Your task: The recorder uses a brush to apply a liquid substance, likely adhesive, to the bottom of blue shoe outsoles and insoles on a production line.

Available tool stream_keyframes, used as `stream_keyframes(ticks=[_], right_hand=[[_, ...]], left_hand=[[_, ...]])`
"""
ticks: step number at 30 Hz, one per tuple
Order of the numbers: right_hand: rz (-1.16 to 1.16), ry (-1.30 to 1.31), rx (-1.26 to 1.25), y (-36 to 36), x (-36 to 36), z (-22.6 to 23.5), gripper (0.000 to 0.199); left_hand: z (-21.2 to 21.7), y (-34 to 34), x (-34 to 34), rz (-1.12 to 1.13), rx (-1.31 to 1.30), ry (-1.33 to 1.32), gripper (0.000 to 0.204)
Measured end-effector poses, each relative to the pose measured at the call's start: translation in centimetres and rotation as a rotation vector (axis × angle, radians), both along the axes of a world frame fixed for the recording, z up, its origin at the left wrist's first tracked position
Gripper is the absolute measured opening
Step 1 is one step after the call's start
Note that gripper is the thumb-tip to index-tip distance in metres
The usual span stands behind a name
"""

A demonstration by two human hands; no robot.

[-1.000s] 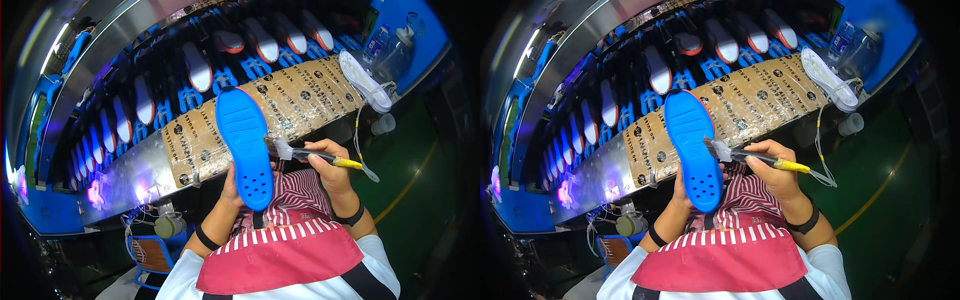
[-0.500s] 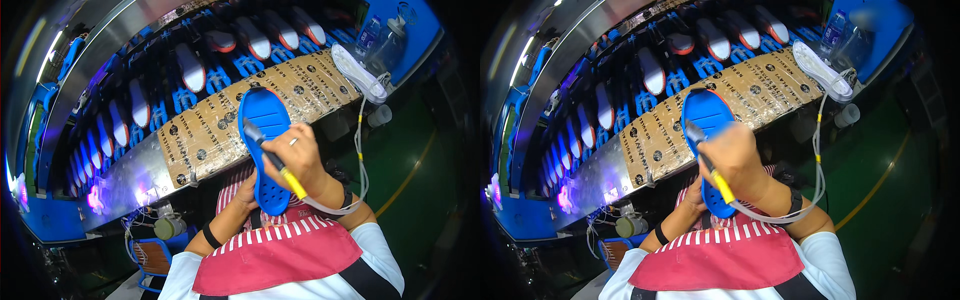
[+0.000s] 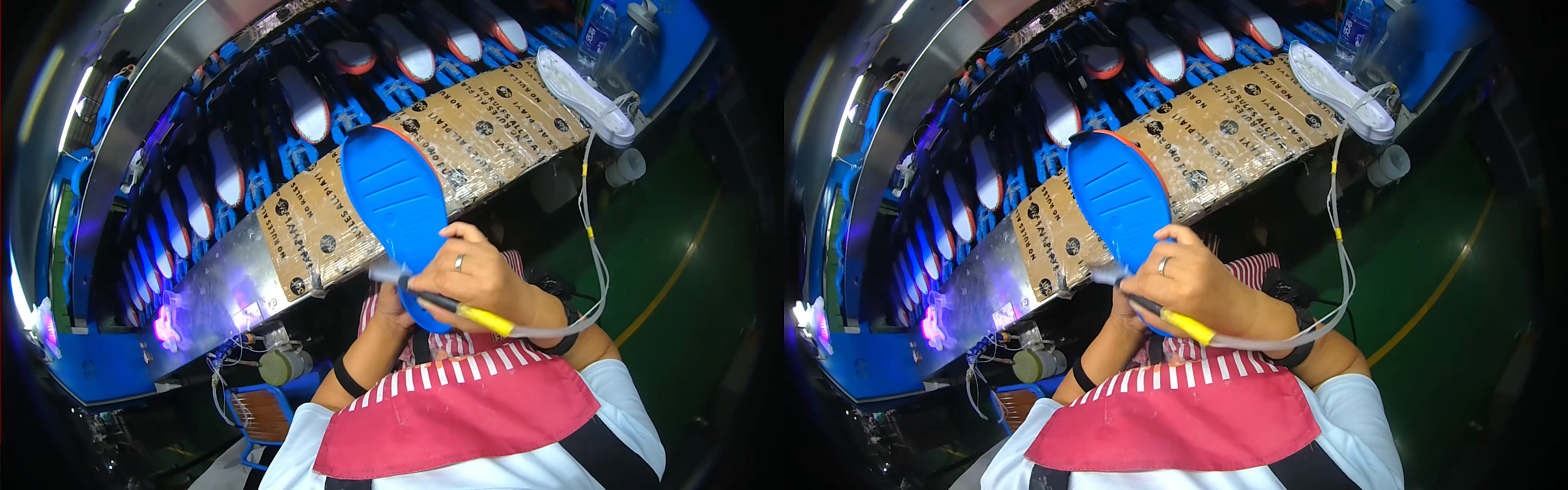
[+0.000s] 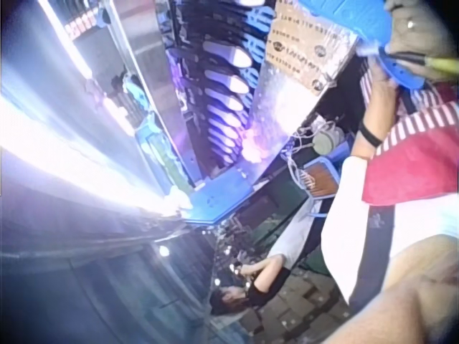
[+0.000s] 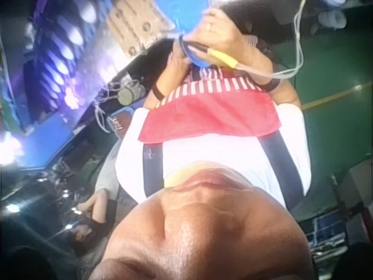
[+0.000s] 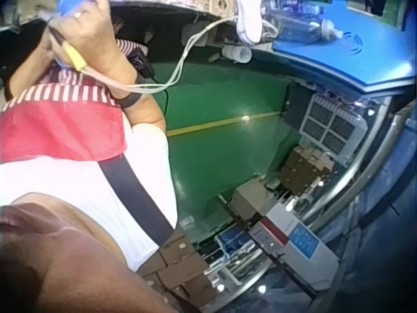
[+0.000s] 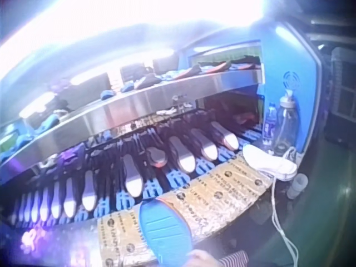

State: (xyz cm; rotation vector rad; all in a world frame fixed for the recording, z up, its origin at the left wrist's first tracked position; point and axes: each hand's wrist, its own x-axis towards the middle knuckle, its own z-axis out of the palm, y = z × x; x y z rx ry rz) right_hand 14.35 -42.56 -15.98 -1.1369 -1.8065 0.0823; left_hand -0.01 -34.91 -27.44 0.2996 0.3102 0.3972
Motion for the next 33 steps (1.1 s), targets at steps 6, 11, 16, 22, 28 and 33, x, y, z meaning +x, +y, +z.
stream_keyframes(ticks=[6,11,16,22,28,33], right_hand=[[-0.244,0.070,0.075,0.0,-0.1,-1.0,0.027],[-0.009,0.160,0.005,-0.3,-1.3,-1.1,0.026],[-0.161,0.190,-0.015,-0.2,-1.1,-1.9,0.025],[0.244,0.347,-0.151,-0.4,-1.6,-2.3,0.026],[0.201,0.395,-0.312,-1.0,-1.2,-2.8,0.026],[0.323,0.455,-0.347,-1.0,-0.4,-2.2,0.025]], left_hand=[[0.7,0.3,0.4,0.078,0.086,-0.139,0.059],[1.2,1.5,0.6,0.129,0.165,-0.082,0.072],[2.3,2.1,1.3,0.100,0.085,-0.318,0.078],[1.1,3.7,0.7,0.182,-0.005,-0.334,0.077],[2.2,4.7,0.5,0.113,0.133,-0.391,0.082],[2.4,6.4,-0.3,0.088,0.200,-0.295,0.091]])
